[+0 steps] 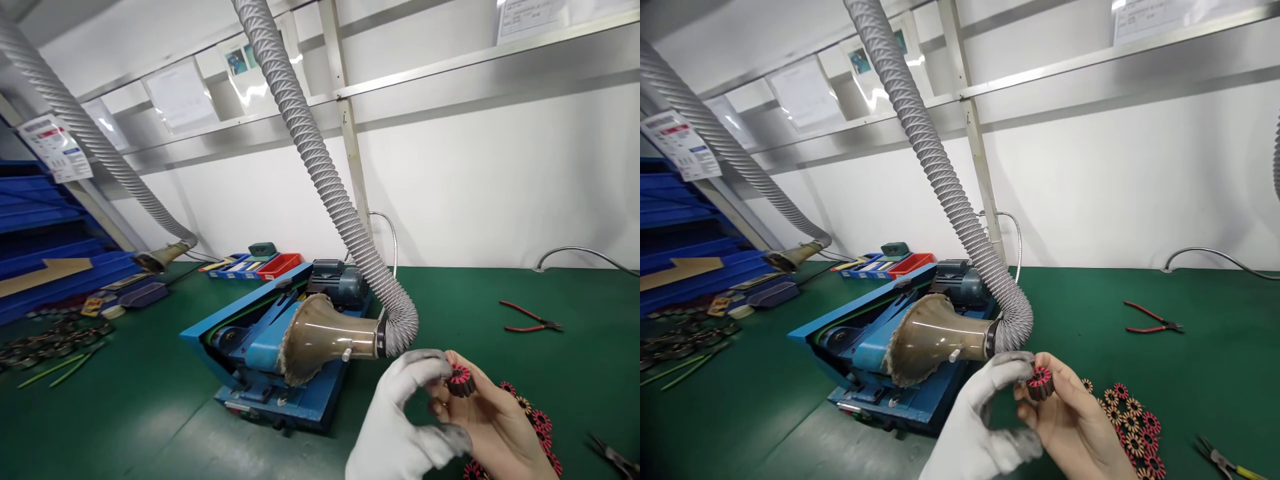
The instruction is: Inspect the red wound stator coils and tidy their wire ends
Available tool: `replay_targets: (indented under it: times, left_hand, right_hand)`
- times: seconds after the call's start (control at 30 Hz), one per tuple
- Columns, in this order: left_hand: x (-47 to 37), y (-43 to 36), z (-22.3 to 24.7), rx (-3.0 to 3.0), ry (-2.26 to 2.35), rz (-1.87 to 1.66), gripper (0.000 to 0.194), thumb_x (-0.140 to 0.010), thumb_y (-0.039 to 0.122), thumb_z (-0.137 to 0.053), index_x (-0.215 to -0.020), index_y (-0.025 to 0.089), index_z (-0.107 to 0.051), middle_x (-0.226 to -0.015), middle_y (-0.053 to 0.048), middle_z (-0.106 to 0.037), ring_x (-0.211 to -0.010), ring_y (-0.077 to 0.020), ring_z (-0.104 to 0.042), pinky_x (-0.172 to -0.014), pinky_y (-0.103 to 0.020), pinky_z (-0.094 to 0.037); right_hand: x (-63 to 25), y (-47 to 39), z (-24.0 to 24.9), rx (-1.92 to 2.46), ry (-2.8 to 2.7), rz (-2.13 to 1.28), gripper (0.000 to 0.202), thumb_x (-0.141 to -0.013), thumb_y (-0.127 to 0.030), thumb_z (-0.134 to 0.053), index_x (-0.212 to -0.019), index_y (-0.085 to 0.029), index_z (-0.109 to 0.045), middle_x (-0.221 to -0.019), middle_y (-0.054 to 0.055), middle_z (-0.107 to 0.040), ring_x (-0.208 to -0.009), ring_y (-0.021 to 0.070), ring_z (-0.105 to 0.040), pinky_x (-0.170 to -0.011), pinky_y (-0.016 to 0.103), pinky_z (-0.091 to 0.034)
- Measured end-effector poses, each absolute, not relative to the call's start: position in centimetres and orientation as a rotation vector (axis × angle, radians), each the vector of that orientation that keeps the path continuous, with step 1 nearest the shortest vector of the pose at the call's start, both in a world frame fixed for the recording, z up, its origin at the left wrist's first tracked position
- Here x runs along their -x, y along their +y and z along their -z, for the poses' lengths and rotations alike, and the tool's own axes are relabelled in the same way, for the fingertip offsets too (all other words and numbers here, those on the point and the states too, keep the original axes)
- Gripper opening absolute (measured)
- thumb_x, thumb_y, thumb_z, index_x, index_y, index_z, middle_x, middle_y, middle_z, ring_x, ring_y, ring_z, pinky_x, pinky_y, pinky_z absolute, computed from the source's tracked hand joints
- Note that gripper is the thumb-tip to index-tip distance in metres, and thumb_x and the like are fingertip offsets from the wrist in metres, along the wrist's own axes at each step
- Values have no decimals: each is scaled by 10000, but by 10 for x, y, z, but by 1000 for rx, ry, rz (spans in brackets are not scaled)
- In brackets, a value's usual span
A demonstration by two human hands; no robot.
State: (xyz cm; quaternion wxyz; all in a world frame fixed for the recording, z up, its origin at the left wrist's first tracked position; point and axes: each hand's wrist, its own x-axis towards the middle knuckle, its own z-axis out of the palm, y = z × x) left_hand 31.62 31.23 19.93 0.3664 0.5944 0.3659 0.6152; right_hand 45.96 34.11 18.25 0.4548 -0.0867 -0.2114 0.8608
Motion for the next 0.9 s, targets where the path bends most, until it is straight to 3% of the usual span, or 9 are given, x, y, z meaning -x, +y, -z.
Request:
replay_targets:
  times: [0.13, 0.27, 0.37, 0.47, 0.53, 0.67, 0.9]
  left_hand:
    - [-322, 319, -197, -1612, 872, -1692, 453, -589, -35, -804, -899, 295, -788, -930, 6, -746, -836, -153, -695, -772, -193, -548]
    - [-317, 324, -197, -1697, 822, -1745, 237, -676, 67, -798, -830, 247, -793, -886, -20, -730, -807, -160, -695, -747, -198, -555]
    - [-314, 323, -199, -1724, 829, -1741, 256, -672, 56, -785, -842, 248, -783, -909, -15, -725, -847, -167, -695, -786, -205, -550]
    - [-316, 320, -200, -1726, 893, -1699, 499, -515, -19, -851, -906, 280, -765, -963, 21, -730, -901, -164, -689, -821, -184, -528]
    - [-317, 318, -200, -1754, 957, -1686, 556, -514, -91, -805, -918, 287, -760, -975, 27, -728, -914, -156, -686, -830, -182, -519]
    - [-314, 319, -198, -1799, 943, -1699, 409, -626, -53, -763, -893, 256, -772, -936, -10, -716, -824, -153, -683, -764, -207, -538]
    - [-314, 325, -199, -1447, 751, -1679, 102, -708, 114, -763, -649, 197, -768, -744, -42, -711, -781, -196, -677, -762, -266, -536]
  right_hand:
    - [-458, 338, -186, 188, -471, -2161, 259, -680, -264, -903, -904, -187, -797, -873, 32, -768, -800, 123, -682, -758, 209, -528]
    - [-457, 338, -187, 206, -493, -2170, 221, -708, -254, -888, -889, -163, -799, -825, 43, -765, -768, 129, -676, -745, 234, -533]
    - [-456, 340, -185, 194, -492, -2180, 213, -736, -255, -869, -906, -150, -796, -837, 48, -770, -792, 145, -682, -761, 258, -529]
    - [-454, 342, -184, 172, -425, -2211, 235, -722, -245, -880, -912, -138, -791, -855, 44, -784, -786, 142, -701, -753, 238, -534]
    - [-453, 342, -184, 168, -366, -2223, 236, -702, -233, -893, -889, -132, -790, -830, 33, -785, -752, 123, -700, -734, 215, -535]
    - [-450, 340, -186, 197, -305, -2219, 253, -635, -212, -933, -823, -126, -788, -753, 6, -777, -692, 73, -678, -697, 159, -525]
    - [-451, 335, -189, 390, -560, -2115, 318, -610, -284, -939, -853, -164, -772, -780, 20, -754, -674, 124, -696, -666, 234, -569]
